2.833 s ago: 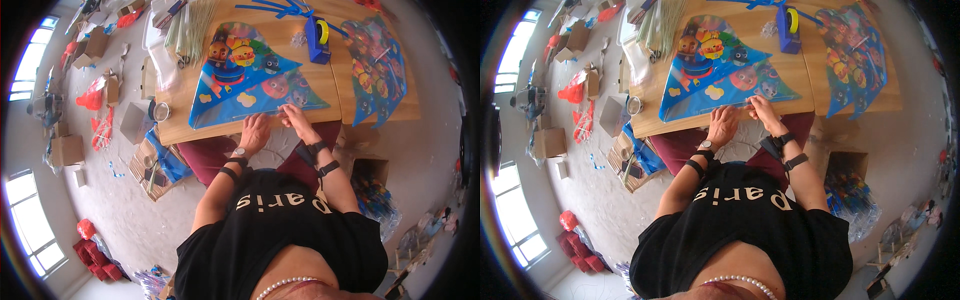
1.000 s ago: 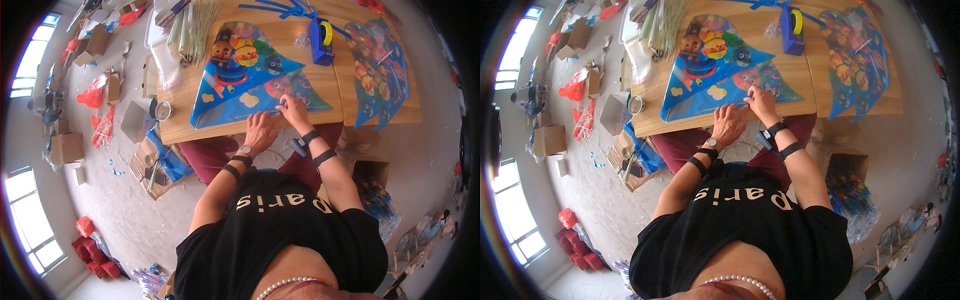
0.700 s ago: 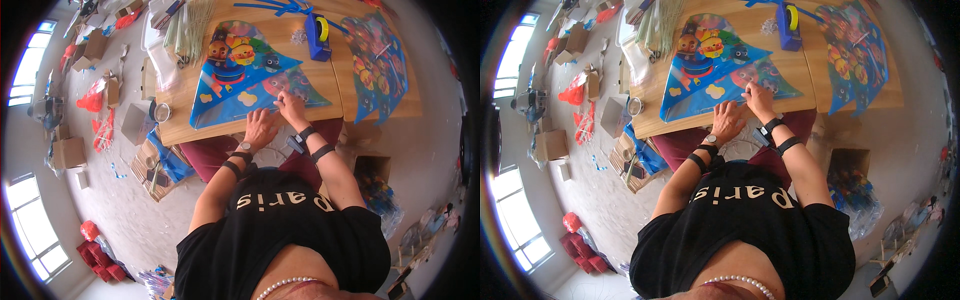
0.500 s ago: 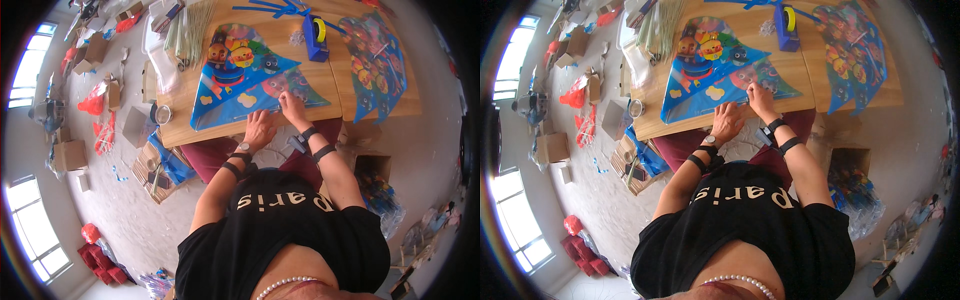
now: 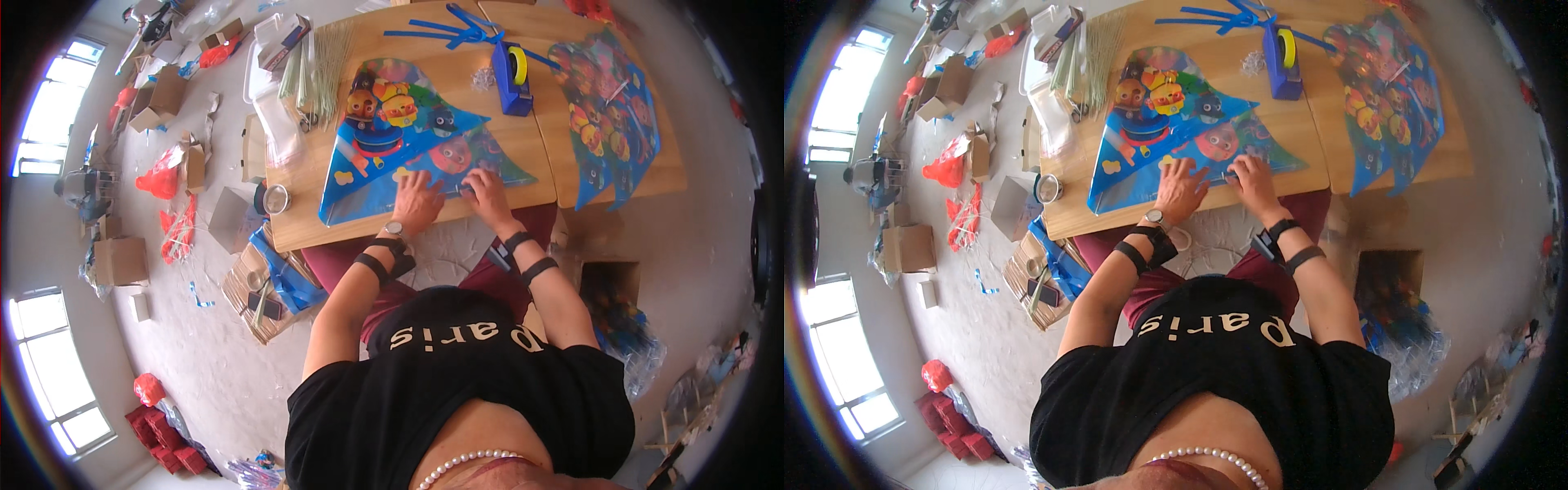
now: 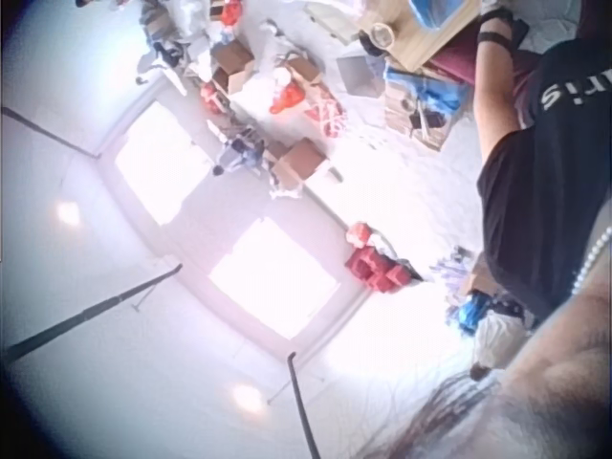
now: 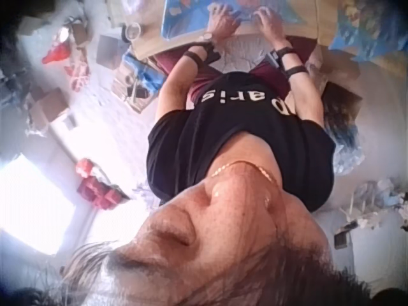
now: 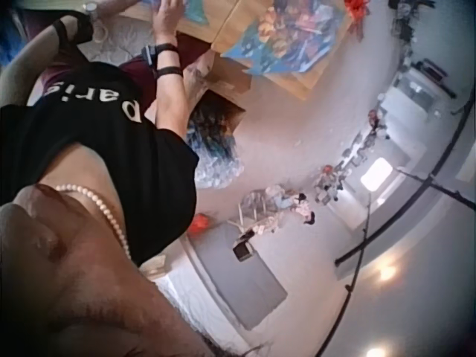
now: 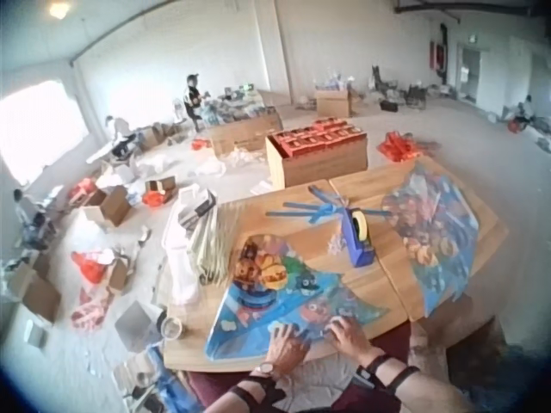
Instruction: Applying adhesive tape and attaching ribbons to patterned kite covers.
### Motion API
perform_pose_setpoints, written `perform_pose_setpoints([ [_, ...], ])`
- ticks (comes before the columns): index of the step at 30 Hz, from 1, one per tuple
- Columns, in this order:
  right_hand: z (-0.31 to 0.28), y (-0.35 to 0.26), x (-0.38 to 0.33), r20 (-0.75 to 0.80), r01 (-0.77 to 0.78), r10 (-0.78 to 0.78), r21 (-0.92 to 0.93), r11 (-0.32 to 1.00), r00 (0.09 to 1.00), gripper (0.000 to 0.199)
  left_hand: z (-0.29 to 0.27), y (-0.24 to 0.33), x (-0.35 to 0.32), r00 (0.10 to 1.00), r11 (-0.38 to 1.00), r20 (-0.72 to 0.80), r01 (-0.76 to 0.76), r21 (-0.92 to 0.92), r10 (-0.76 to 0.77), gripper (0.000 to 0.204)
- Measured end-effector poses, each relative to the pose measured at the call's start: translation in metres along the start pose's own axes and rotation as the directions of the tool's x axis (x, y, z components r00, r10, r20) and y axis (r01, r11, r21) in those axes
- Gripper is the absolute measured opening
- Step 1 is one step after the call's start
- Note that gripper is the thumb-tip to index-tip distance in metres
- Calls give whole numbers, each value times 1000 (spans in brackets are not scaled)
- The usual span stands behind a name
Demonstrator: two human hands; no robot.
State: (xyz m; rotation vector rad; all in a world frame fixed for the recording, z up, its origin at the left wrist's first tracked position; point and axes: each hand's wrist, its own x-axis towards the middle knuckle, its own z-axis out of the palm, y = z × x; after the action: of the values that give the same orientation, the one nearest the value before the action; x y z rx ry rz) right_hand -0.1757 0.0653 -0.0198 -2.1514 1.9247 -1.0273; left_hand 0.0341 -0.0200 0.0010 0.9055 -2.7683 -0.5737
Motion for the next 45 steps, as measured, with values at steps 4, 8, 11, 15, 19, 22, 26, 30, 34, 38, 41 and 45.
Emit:
perform_pose_setpoints([
  [4, -14, -6, -22, 53, -43, 48, -87, 995, 997, 39, -5, -29, 4, 965, 972, -252, 120, 203, -66, 45],
  [8, -16, -7, -32, 107, -47, 55, -81, 996, 993, 56, -19, -64, 14, 963, 957, -225, 195, 216, -146, 52],
  [11, -16, -9, -39, 94, -58, 65, -75, 996, 993, 64, -53, -84, 22, 972, 953, -227, 123, 278, -59, 44],
  [15, -26, -6, -54, 115, -27, 34, -57, 998, 993, 47, -135, -108, 21, 916, 937, -377, 1, 350, 140, 40],
  [19, -53, -2, -67, 98, -34, 27, 69, 997, 995, 30, -233, -109, -5, 907, 950, -410, 43, 309, 92, 43],
  [22, -108, -7, -54, 245, -331, 248, 405, 852, 937, 23, -295, -117, -37, 895, 957, -432, 24, 289, 108, 42],
  [26, -218, -2, -21, 385, -596, 464, 621, 510, 798, 15, -357, -93, -54, 874, 927, -471, 71, 369, 120, 29],
  [30, -294, 10, 25, 136, -444, 515, 715, 540, 846, 8, -365, -105, -34, 833, 1000, -553, 0, 28, 15, 17],
  [34, -308, 52, 66, -20, -439, 440, 49, 897, 898, 18, -332, -122, -18, 852, 958, -439, 269, -97, -284, 26],
  [38, -267, 100, 83, -190, -307, 272, -187, 933, 943, 21, -254, -156, -7, 825, 941, -471, 336, -34, -312, 27],
  [41, -239, 125, 99, -214, -211, 151, -293, 932, 965, 11, -199, -179, -7, 803, 912, -491, 408, 36, -339, 24],
  [45, -217, 151, 118, -191, -143, 72, -393, 908, 979, 18, -155, -186, 0, 759, 891, -509, 453, -36, -406, 20],
])
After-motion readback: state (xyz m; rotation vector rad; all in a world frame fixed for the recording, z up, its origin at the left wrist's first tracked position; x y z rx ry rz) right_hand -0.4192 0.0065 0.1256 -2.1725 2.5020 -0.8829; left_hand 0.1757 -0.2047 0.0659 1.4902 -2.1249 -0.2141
